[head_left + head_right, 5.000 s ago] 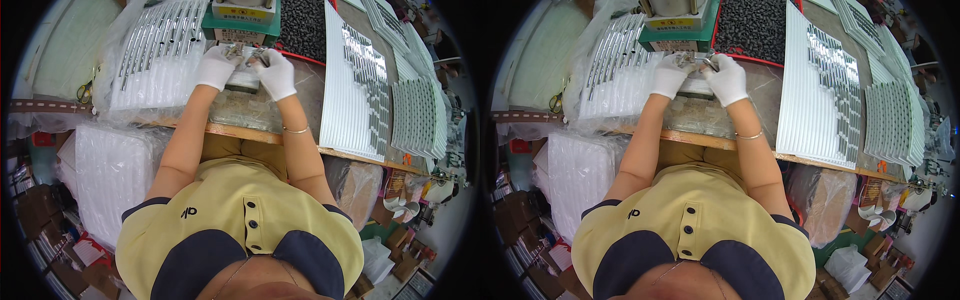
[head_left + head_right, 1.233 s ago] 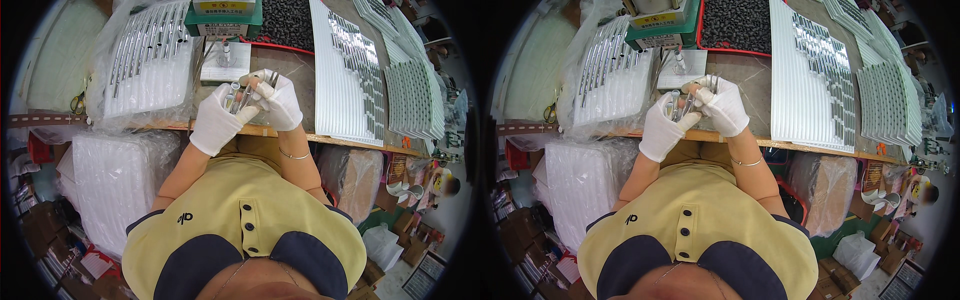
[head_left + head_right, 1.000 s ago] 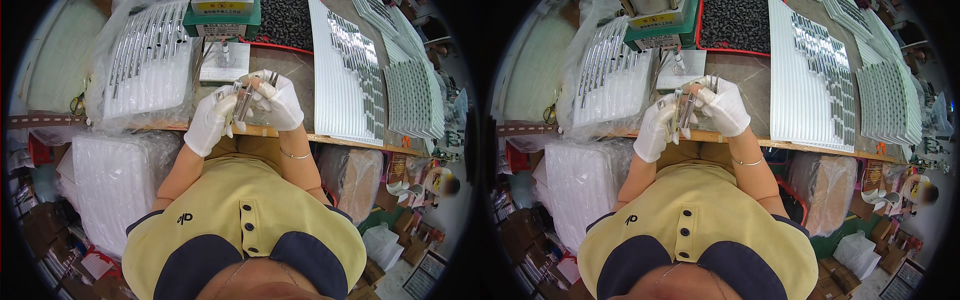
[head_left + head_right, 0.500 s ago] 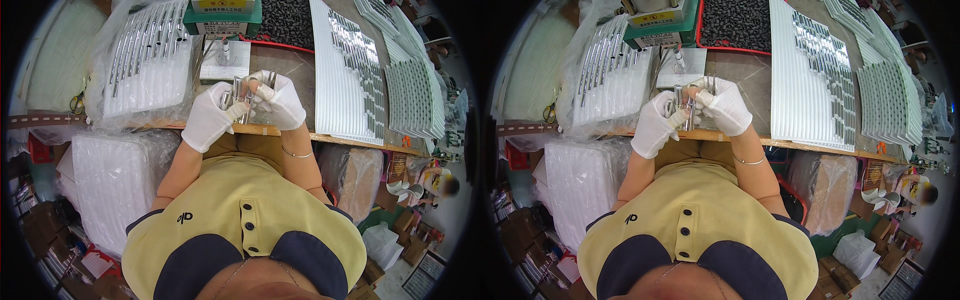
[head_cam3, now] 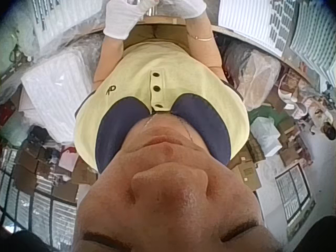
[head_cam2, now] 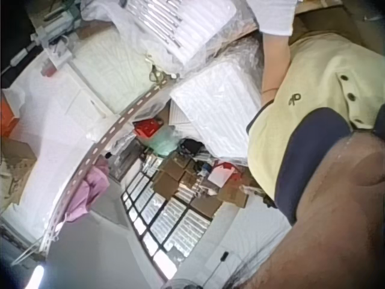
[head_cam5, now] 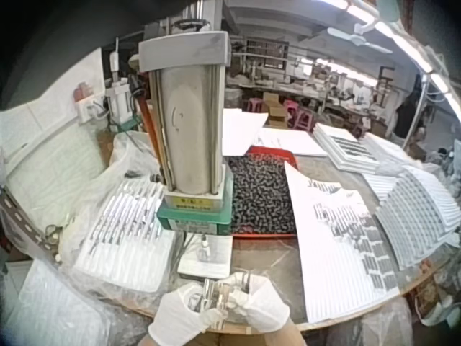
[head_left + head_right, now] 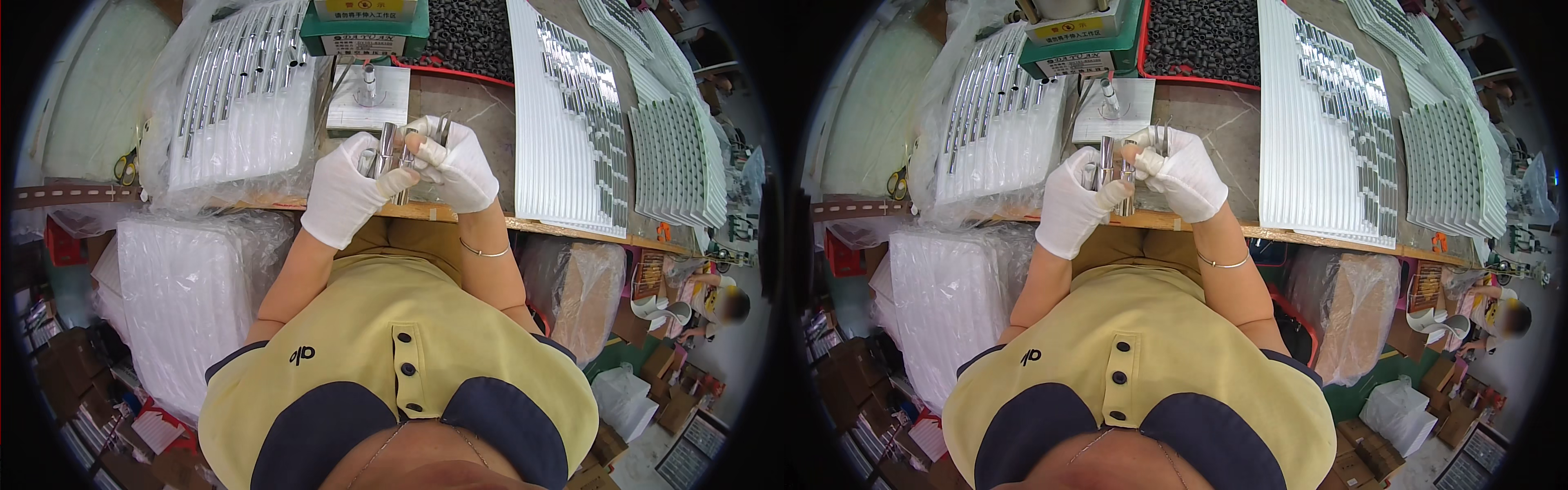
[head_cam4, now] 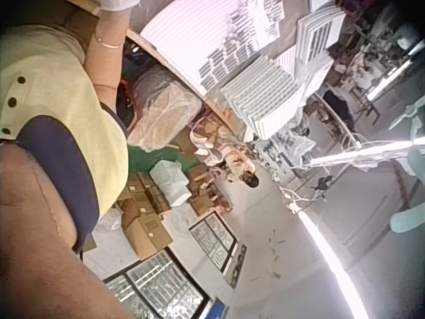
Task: Assembling metal handles or hardware components at a workstation in a factory.
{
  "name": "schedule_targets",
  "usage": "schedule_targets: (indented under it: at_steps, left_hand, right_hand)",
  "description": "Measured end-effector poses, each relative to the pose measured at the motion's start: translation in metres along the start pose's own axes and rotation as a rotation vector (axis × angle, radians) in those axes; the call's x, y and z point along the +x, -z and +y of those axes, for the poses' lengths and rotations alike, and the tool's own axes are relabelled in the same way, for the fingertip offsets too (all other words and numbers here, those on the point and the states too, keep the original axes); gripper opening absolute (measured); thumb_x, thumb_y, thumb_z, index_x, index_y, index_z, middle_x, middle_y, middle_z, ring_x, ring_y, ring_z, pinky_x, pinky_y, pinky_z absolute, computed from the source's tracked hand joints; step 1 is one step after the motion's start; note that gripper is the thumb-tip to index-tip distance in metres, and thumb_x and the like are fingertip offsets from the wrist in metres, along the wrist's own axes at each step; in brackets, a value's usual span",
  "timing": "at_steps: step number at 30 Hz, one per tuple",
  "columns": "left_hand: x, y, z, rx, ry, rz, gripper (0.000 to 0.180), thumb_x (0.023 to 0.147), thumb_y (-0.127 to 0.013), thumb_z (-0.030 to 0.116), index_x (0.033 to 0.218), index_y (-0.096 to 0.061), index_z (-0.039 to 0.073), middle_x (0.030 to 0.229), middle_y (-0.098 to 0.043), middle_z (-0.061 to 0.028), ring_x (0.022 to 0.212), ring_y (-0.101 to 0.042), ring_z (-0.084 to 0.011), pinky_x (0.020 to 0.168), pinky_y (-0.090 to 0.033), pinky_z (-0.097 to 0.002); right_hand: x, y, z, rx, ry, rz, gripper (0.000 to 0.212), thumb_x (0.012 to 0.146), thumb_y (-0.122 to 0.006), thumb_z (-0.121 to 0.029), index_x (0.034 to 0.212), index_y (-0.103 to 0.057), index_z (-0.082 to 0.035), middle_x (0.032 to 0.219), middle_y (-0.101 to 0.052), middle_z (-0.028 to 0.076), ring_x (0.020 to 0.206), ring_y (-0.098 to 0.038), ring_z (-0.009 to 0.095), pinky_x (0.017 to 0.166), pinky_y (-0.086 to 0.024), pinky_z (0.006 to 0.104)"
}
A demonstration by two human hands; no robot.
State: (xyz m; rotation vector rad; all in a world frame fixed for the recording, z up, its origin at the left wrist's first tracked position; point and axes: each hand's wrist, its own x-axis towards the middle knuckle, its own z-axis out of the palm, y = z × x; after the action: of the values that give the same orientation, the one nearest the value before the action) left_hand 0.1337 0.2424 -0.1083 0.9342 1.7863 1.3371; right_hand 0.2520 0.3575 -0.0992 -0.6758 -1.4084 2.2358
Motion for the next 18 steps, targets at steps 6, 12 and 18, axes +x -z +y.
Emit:
schedule_targets:
  at_steps: [6,12,18]
  left_hand:
    - [0.002,-0.002,0.006,-0.05,-0.02,-0.024,0.036,0.073,-0.078,0.029,0.09,-0.061,0.002,0.068,-0.058,-0.0014,0.062,-0.052,-0.0067,0.058,-0.045,-0.0244]
    - [0.006,-0.002,0.001,0.006,-0.047,-0.039,0.034,0.073,-0.076,0.026,0.094,-0.062,0.002,0.072,-0.062,-0.0042,0.063,-0.055,-0.009,0.059,-0.046,-0.0253]
    - [0.007,-0.001,0.001,0.102,-0.042,-0.062,0.028,0.073,-0.075,0.018,0.093,-0.062,0.002,0.072,-0.059,0.002,0.064,-0.05,-0.0037,0.056,-0.042,-0.0223]
  right_hand:
    - [0.005,0.009,0.009,0.013,-0.041,-0.012,0.021,0.082,-0.069,-0.02,0.086,-0.064,0.0,0.07,-0.059,-0.001,0.056,-0.043,0.002,0.048,-0.032,0.0175]
    - [0.006,0.005,0.011,0.018,-0.059,0.033,0.02,0.083,-0.069,-0.018,0.086,-0.064,0.001,0.069,-0.06,-0.001,0.053,-0.042,0.002,0.046,-0.031,0.0174]
    - [0.008,0.006,0.012,0.034,-0.105,0.053,0.018,0.083,-0.069,-0.017,0.086,-0.064,0.0,0.069,-0.059,-0.001,0.053,-0.042,0.002,0.045,-0.031,0.0175]
